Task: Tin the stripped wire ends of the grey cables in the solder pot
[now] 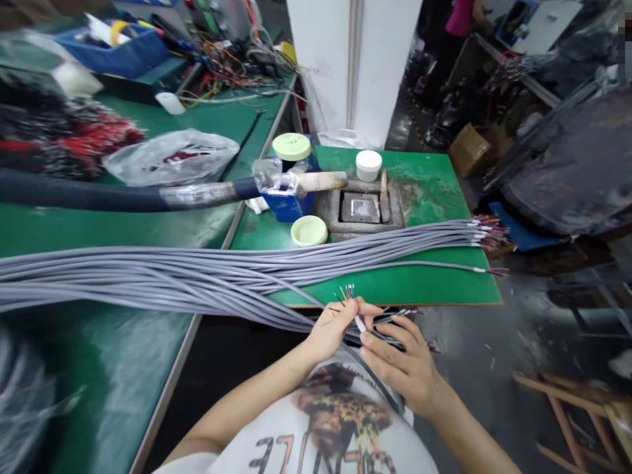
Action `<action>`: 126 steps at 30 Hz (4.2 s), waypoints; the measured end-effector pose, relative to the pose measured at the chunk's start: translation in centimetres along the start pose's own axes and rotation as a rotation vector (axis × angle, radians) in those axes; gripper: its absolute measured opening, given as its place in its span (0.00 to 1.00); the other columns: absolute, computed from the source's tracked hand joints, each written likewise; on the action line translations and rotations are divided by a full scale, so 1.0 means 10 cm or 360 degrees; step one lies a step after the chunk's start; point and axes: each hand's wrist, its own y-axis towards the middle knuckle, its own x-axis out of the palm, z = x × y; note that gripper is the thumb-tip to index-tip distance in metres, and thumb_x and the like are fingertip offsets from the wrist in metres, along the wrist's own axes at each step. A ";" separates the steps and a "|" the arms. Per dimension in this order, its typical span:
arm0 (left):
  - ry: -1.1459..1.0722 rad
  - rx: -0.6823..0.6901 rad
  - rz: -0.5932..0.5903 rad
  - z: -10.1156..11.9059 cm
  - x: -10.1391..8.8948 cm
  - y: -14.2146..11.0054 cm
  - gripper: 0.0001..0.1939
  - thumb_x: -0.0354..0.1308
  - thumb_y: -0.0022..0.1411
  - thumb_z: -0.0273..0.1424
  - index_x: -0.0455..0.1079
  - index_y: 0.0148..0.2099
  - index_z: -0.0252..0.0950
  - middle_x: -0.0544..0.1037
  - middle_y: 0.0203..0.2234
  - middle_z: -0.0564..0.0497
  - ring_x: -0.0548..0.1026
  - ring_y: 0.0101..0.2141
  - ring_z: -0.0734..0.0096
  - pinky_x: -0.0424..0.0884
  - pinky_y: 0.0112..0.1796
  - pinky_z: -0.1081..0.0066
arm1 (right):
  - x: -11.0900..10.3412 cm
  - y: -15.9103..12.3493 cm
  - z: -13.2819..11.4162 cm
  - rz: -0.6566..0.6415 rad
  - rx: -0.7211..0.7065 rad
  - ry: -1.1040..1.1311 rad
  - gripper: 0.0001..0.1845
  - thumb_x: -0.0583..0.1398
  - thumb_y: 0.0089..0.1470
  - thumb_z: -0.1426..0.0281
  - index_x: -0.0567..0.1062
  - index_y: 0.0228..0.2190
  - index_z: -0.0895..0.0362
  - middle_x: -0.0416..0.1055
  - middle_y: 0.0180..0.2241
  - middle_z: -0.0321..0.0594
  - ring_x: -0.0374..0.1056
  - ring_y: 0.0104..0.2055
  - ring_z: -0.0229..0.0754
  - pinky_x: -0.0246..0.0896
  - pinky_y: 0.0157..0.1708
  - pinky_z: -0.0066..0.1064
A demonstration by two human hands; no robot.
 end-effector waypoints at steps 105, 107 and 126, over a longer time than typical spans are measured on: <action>0.0088 -0.0144 0.0354 -0.01 0.11 0.12 0.10 0.61 0.55 0.35 0.69 0.30 0.33 0.73 0.23 0.53 0.71 0.24 0.76 0.68 0.30 0.74 | 0.18 0.45 0.03 0.0606 0.1862 0.1755 0.12 0.62 0.52 0.62 0.68 0.27 0.56 0.64 0.18 0.29 0.63 0.19 0.31 0.61 0.22 0.23; 0.0034 -0.0137 0.0364 0.00 0.12 0.12 0.08 0.63 0.54 0.33 0.71 0.32 0.33 0.73 0.23 0.54 0.70 0.24 0.78 0.67 0.29 0.76 | 0.17 0.46 0.04 0.0582 0.1861 0.1776 0.12 0.63 0.51 0.63 0.68 0.27 0.56 0.64 0.19 0.29 0.63 0.19 0.31 0.60 0.21 0.23; -0.0146 -0.0069 0.0396 0.01 0.12 0.07 0.11 0.63 0.54 0.35 0.68 0.30 0.33 0.74 0.21 0.55 0.72 0.23 0.77 0.69 0.29 0.74 | 0.10 0.58 -0.01 0.0480 0.1703 0.1395 0.11 0.60 0.54 0.63 0.69 0.26 0.56 0.64 0.20 0.30 0.63 0.21 0.32 0.57 0.22 0.23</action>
